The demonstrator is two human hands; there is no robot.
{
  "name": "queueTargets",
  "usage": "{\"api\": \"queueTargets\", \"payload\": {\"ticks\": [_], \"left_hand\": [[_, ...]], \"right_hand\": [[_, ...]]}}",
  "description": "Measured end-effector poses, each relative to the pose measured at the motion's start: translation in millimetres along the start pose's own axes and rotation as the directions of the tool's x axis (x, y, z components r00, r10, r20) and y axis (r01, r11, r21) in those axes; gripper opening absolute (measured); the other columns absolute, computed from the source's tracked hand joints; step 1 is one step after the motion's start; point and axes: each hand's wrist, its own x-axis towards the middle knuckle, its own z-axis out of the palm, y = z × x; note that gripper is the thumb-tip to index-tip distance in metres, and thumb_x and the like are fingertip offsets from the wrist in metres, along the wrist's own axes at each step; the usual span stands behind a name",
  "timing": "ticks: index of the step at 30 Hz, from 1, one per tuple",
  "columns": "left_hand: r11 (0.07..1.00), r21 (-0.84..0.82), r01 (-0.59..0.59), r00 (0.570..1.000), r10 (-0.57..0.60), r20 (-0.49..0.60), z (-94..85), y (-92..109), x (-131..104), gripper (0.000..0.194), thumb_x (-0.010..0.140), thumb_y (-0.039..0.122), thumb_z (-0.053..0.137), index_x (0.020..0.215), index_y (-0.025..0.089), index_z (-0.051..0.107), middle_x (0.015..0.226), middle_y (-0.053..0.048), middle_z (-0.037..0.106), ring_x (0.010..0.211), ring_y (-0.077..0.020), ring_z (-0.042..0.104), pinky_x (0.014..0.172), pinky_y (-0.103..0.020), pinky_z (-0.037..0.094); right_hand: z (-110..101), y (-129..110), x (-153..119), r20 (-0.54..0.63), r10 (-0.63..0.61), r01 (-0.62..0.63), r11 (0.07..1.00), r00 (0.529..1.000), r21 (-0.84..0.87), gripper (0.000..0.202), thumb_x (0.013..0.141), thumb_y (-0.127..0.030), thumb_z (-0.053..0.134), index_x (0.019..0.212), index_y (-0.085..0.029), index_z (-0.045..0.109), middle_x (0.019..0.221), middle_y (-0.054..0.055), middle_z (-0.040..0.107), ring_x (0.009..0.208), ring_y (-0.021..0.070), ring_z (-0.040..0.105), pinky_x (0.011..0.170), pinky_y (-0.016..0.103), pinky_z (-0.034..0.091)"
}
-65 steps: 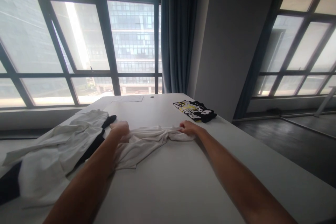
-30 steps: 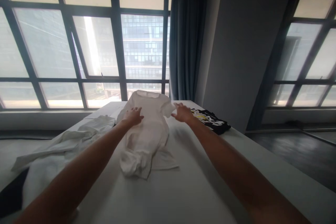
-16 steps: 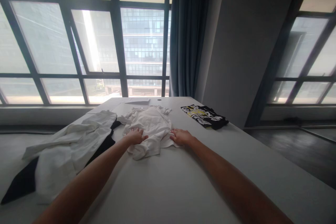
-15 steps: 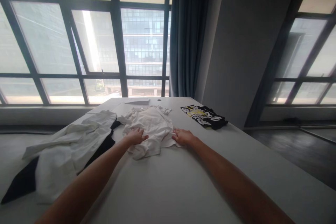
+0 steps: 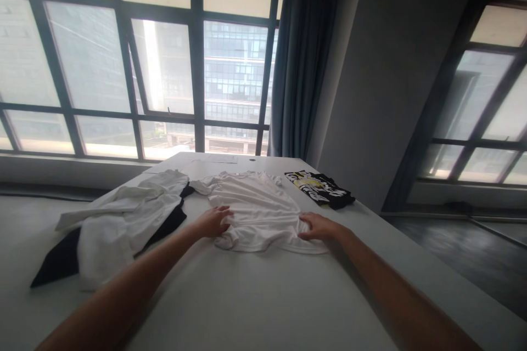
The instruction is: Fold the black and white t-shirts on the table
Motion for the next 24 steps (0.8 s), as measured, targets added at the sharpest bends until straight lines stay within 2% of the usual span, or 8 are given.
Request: {"api": "queueTargets", "payload": {"ticks": [3,6,8,11,14,17,22,24], "left_hand": [[0.995,-0.066,-0.071,0.997,0.07,-0.021,-5.4,1.0,-17.3,0.039,0.085,0.019,0.052,0.121,0.021,0.066,0.137,-0.009,0.057,0.124,-0.0257,0.054,0.106,-0.038,0.042],[0.981,-0.123,-0.149,0.989,0.151,0.001,-6.4,0.5,-31.9,0.045,0.078,0.006,0.05,0.118,0.02,0.067,0.132,-0.007,0.061,0.123,-0.0221,0.054,0.108,-0.033,0.04],[0.974,-0.136,-0.182,0.983,0.183,-0.002,-6.9,2.8,-40.3,0.045,0.081,0.009,0.05,0.122,0.02,0.065,0.131,-0.008,0.061,0.123,-0.0227,0.054,0.108,-0.034,0.04],[0.976,-0.126,-0.175,0.984,0.17,-0.053,-8.7,12.1,-48.6,0.042,0.088,0.026,0.056,0.129,0.021,0.061,0.122,-0.01,0.064,0.114,-0.0248,0.058,0.1,-0.037,0.045],[0.985,-0.072,-0.158,0.984,0.15,-0.1,-10.3,22.9,-50.8,0.028,0.09,0.032,0.056,0.111,0.021,0.071,0.104,-0.009,0.068,0.098,-0.0235,0.063,0.088,-0.033,0.049],[0.993,0.022,-0.12,0.981,0.122,-0.152,-12.8,27.6,-50.4,0.023,0.09,0.026,0.051,0.089,0.02,0.073,0.095,-0.008,0.069,0.089,-0.0215,0.064,0.078,-0.029,0.049],[0.996,0.049,0.072,0.946,-0.053,-0.321,-28.7,16.1,-53.9,0.023,0.088,0.023,0.046,0.09,0.022,0.069,0.098,-0.004,0.07,0.087,-0.0199,0.065,0.07,-0.027,0.046],[0.986,0.074,0.15,0.937,-0.118,-0.328,-37.3,6.0,-57.2,0.024,0.087,0.022,0.044,0.083,0.019,0.067,0.093,-0.005,0.07,0.081,-0.0197,0.064,0.066,-0.027,0.044]], "right_hand": [[7.8,-13.4,-0.9,-0.133,-0.032,0.03,0.999,0.991,-0.01,0.069,0.071,-0.061,0.068,0.123,-0.017,0.066,0.133,0.016,0.058,0.123,0.0313,0.052,0.106,0.039,0.038],[11.8,-17.2,-5.6,-0.24,-0.051,0.057,0.998,0.969,0.02,0.055,0.08,-0.054,0.061,0.12,-0.016,0.067,0.126,0.015,0.061,0.117,0.0285,0.055,0.102,0.038,0.04],[12.6,-14.1,-10.1,-0.261,-0.075,0.091,0.995,0.962,0.05,0.046,0.083,-0.048,0.059,0.115,-0.017,0.069,0.121,0.014,0.063,0.111,0.0263,0.058,0.099,0.036,0.041],[13.6,-10.1,-16.2,-0.298,-0.081,0.107,0.992,0.951,0.073,0.034,0.084,-0.04,0.058,0.103,-0.016,0.072,0.11,0.013,0.065,0.102,0.024,0.06,0.095,0.034,0.042],[14.5,-13.7,-19.7,-0.318,-0.064,0.092,0.993,0.946,0.074,0.028,0.086,-0.037,0.055,0.092,-0.016,0.072,0.101,0.011,0.066,0.095,0.0221,0.06,0.09,0.031,0.044],[12.5,-20.7,-21.9,-0.33,-0.06,0.092,0.992,0.942,0.082,0.025,0.086,-0.034,0.052,0.084,-0.017,0.07,0.097,0.01,0.065,0.092,0.0207,0.06,0.087,0.03,0.043],[6.8,-22.3,-25.7,-0.364,-0.022,0.069,0.991,0.931,0.116,0.025,0.087,-0.035,0.05,0.08,-0.018,0.067,0.093,0.009,0.066,0.087,0.0196,0.06,0.082,0.028,0.043],[6.4,-20.8,-26.0,-0.367,-0.015,0.062,0.991,0.93,0.117,0.025,0.086,-0.036,0.051,0.078,-0.018,0.067,0.091,0.008,0.066,0.086,0.0196,0.061,0.08,0.028,0.043]]}}
